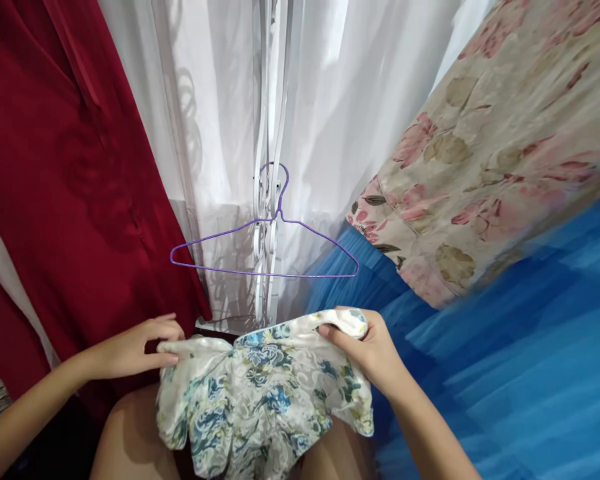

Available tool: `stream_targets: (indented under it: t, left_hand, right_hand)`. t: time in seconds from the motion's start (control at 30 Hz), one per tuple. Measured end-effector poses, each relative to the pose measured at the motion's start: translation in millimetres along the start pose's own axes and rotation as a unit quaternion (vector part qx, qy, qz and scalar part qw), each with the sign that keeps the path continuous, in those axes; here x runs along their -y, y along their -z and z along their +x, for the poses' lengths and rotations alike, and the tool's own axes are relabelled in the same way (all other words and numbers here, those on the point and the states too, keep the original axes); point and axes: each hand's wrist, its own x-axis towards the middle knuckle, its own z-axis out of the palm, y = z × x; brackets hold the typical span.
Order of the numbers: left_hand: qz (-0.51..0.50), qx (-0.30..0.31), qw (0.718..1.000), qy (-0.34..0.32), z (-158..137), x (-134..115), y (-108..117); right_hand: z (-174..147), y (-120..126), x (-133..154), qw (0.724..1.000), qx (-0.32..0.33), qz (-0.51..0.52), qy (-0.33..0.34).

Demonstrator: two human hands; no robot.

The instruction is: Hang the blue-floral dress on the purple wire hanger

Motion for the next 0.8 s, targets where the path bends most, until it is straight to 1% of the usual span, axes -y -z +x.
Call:
stream_targets:
  t: [0.07, 0.1, 0.2, 0.3, 0.4, 0.47, 0.53, 0.67, 0.73, 0.8]
  left_hand:
    - [0.098, 0.042, 0.994, 0.007, 6.9, 6.5, 24.0]
    - [0.14, 0.034, 0.99, 0.009, 11.9, 9.9, 36.6]
    - [0.239, -0.061, 0.969, -0.002, 29.7, 15.1, 69.6]
    - [0.319, -0.131, 0.938, -0.035, 43.9, 6.4, 86.9]
    - [0.391, -0.185, 0.899, -0.061, 48.6, -12.7, 88.5]
    - [0.438, -0.201, 0.874, -0.058, 47.3, -25.1, 85.3]
    - [0.475, -0.204, 0.854, -0.05, 44.4, -33.6, 82.1]
    - [0.517, -0.194, 0.832, -0.052, 37.2, -39.5, 81.5]
    - [0.53, -0.183, 0.826, -0.049, 32.0, -40.3, 84.3]
    - [0.534, -0.18, 0.824, -0.05, 25.0, -41.0, 88.2]
  right_hand:
    - [-0.6, -4.0, 3.1, 0.999, 0.022, -0.021, 0.016]
    - [-0.7, -7.2, 4.0, 0.999, 0.028, -0.034, 0.024]
    - [3.2, -18.8, 4.5, 0.997, 0.012, -0.064, 0.042]
    - [17.8, -27.2, 3.1, 0.987, -0.037, -0.125, 0.096]
    - [41.4, -31.2, 0.9, 0.96, -0.073, -0.218, 0.16]
    - [56.9, -34.2, -1.3, 0.942, -0.082, -0.273, 0.176]
    - [68.1, -38.7, -3.9, 0.922, -0.09, -0.331, 0.178]
    - [73.6, -49.7, -6.5, 0.877, -0.125, -0.431, 0.174]
    - [71.1, -53.8, -5.3, 0.87, -0.123, -0.447, 0.17]
    - [67.6, -56.6, -2.6, 0.873, -0.109, -0.447, 0.163]
